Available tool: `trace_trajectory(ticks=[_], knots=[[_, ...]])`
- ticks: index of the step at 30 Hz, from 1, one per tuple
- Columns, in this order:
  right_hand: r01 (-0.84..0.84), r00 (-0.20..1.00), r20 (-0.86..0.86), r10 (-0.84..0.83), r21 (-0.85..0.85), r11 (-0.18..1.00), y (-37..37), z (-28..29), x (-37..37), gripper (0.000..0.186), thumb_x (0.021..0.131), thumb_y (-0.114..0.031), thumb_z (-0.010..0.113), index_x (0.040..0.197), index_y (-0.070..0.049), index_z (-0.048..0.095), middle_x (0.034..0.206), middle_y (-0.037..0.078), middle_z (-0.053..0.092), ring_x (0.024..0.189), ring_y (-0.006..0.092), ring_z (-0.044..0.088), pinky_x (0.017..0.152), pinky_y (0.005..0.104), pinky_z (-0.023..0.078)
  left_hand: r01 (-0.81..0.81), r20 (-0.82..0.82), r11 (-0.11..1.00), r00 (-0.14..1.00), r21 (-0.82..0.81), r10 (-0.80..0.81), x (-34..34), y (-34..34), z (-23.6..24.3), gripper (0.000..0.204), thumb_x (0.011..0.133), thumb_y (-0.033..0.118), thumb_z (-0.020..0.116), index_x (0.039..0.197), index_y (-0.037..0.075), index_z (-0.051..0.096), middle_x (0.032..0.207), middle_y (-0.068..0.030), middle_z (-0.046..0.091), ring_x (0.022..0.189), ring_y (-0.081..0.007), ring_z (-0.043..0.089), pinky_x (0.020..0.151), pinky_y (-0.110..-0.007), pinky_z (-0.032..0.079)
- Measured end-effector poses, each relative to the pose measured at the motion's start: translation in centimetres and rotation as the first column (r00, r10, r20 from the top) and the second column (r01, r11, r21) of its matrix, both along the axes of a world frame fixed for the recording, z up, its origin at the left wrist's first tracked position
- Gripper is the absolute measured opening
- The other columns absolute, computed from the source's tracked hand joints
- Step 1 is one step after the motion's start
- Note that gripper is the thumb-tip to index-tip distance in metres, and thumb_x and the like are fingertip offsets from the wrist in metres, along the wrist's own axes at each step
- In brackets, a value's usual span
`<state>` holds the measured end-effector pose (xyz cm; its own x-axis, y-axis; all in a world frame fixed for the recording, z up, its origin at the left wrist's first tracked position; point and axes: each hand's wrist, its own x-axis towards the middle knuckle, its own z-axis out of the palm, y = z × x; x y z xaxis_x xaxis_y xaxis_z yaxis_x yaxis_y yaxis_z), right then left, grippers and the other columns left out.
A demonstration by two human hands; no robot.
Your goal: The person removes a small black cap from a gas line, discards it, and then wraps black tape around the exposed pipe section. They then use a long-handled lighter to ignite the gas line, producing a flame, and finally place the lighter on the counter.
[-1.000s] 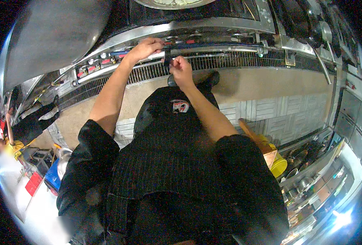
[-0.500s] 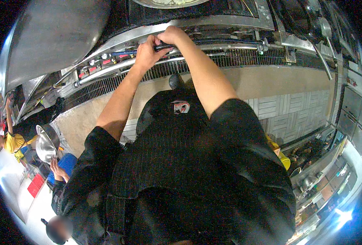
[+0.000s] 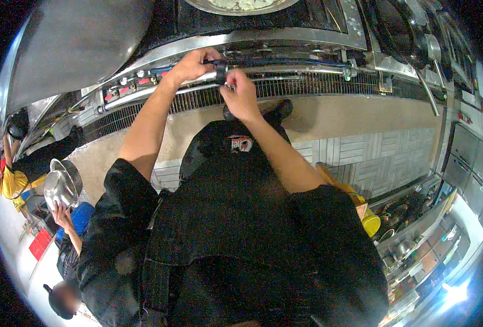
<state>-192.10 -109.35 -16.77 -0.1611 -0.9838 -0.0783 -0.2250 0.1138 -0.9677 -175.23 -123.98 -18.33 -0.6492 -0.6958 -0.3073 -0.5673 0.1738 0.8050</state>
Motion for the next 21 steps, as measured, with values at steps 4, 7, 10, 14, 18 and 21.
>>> trace_trajectory(ticks=[4, 7, 10, 14, 18, 21], knots=[[0.011, 0.889, 0.440, -0.127, 0.256, 0.967, 1.8, -5.9, -0.2, 0.021, 0.075, 0.008, 0.061, 0.086, -0.007, 0.050, 0.081, -0.001, 0.047, 0.074, 0.0104, 0.046, 0.068, 0.0271, 0.042, -0.046, 0.133, 0.997, 0.990, 0.064, 0.038, -1.2, 0.7, 1.2, 0.048, 0.079, 0.035, 0.080, 0.113, 0.003, 0.071, 0.093, -0.0155, 0.074, 0.088, -0.0294, 0.070, 0.082, -0.039, 0.054], [0.049, 0.684, 0.694, -0.223, 0.261, 0.964, 0.0, -7.5, -0.3, 0.019, 0.079, 0.010, 0.057, 0.088, -0.006, 0.053, 0.087, 0.002, 0.057, 0.078, 0.0133, 0.056, 0.072, 0.0278, 0.047, -0.027, 0.208, 0.978, 0.976, -0.205, 0.071, -1.7, 2.5, 1.6, 0.057, 0.076, 0.045, 0.082, 0.114, 0.005, 0.071, 0.096, -0.0193, 0.075, 0.094, -0.0383, 0.072, 0.086, -0.044, 0.055], [0.381, 0.925, -0.022, -0.380, 0.073, 0.922, -0.9, -4.9, -1.4, 0.008, 0.089, 0.003, 0.062, 0.090, -0.004, 0.058, 0.086, 0.005, 0.065, 0.082, 0.0165, 0.065, 0.073, 0.0297, 0.052, -0.086, 0.172, 0.939, 0.974, -0.334, 0.151, -2.0, 3.5, 1.5, 0.056, 0.073, 0.044, 0.087, 0.107, 0.005, 0.067, 0.088, -0.0198, 0.074, 0.085, -0.0416, 0.072, 0.082, -0.047, 0.055], [0.135, 0.845, -0.481, -0.233, -0.230, 0.964, -5.5, -0.8, -2.6, 0.014, 0.088, -0.019, 0.067, 0.096, -0.007, 0.064, 0.084, 0.014, 0.070, 0.084, 0.0378, 0.069, 0.076, 0.0500, 0.054, -0.165, 0.080, 0.888, 0.972, -0.430, 0.219, -2.2, 5.0, 1.2, 0.055, 0.073, 0.038, 0.090, 0.101, 0.005, 0.057, 0.074, -0.0171, 0.069, 0.071, -0.0367, 0.070, 0.070, -0.045, 0.056], [-0.242, 0.693, -0.478, 0.540, 0.551, 0.798, -14.8, -2.5, -1.2, 0.047, 0.076, -0.043, 0.071, 0.097, -0.001, 0.079, 0.109, 0.024, 0.074, 0.102, 0.0369, 0.073, 0.090, 0.0441, 0.057, -0.256, 0.051, 0.849, 0.948, -0.463, 0.314, -2.4, 5.6, 0.7, 0.054, 0.074, 0.032, 0.090, 0.100, 0.005, 0.053, 0.071, -0.0159, 0.066, 0.069, -0.0379, 0.068, 0.071, -0.046, 0.054], [-0.274, 0.806, -0.238, 0.542, 0.662, 0.698, -18.0, -4.0, -0.8, 0.044, 0.067, -0.036, 0.080, 0.095, -0.002, 0.079, 0.103, 0.020, 0.076, 0.092, 0.0317, 0.075, 0.083, 0.0401, 0.059, -0.365, -0.069, 0.872, 0.929, -0.326, 0.363, -1.8, 5.7, -0.1, 0.050, 0.076, 0.026, 0.088, 0.104, 0.003, 0.054, 0.083, -0.0200, 0.069, 0.076, -0.0399, 0.070, 0.083, -0.046, 0.054]])
